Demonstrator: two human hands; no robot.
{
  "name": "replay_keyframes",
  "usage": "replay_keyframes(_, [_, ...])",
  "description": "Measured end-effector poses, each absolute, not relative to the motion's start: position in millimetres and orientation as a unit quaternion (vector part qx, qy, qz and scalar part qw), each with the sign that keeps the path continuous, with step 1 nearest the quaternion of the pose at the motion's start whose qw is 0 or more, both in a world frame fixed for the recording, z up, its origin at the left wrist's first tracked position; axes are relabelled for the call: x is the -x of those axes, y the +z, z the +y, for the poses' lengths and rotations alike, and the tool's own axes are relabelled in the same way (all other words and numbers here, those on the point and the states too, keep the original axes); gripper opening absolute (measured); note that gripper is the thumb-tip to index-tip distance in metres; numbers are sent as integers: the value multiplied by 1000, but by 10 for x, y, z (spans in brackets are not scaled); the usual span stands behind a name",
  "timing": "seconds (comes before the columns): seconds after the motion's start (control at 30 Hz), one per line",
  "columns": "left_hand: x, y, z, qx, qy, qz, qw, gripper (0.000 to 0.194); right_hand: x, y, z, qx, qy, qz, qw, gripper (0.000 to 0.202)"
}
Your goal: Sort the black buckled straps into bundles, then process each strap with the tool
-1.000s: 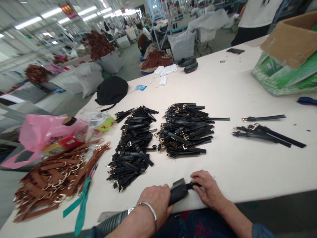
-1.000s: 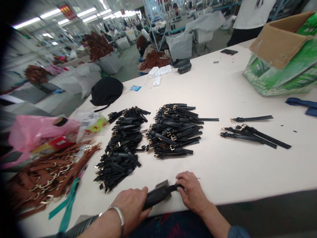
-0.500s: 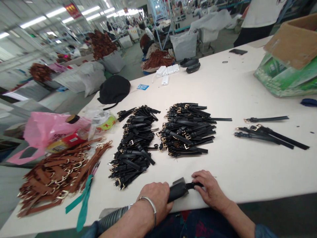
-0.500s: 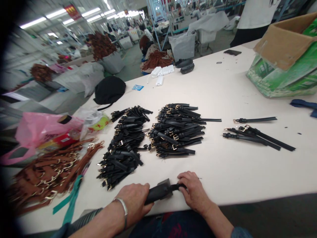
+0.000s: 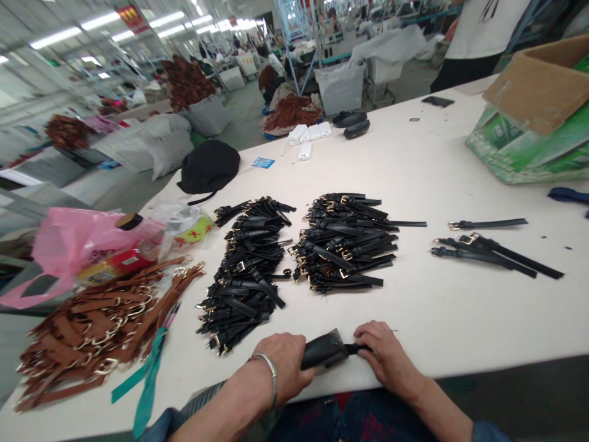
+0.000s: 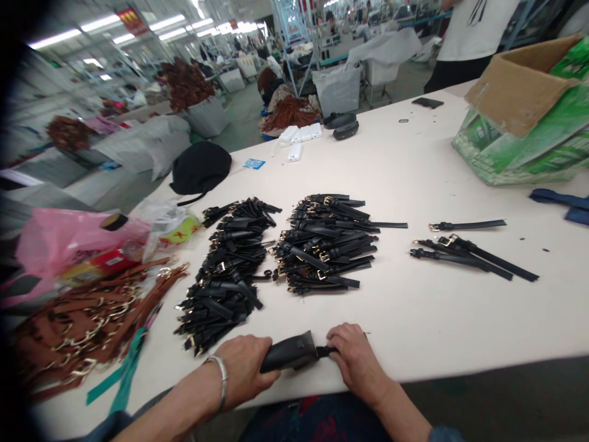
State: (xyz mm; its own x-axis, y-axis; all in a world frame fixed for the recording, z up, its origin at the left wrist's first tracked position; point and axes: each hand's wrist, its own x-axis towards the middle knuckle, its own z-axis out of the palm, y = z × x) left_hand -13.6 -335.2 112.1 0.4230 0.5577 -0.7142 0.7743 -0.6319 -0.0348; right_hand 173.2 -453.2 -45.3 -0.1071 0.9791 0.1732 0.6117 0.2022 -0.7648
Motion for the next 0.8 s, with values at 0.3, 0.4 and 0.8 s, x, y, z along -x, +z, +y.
replay_keyframes(0.3, [162, 1148, -3300, -835, -352, 387, 174, 36, -1716, -519, -4601, 544, 193, -733, 360, 19])
replay_keyframes(0.4, [101, 1061, -3261, -846, -335, 377, 170, 38, -1722, -516, -4593, 553, 200, -725, 358, 20])
replay_keyframes(0.8, [291, 874, -3365, -825, -309, 427, 204, 34, -1614, -576, -4636, 624, 121, -681, 362, 18])
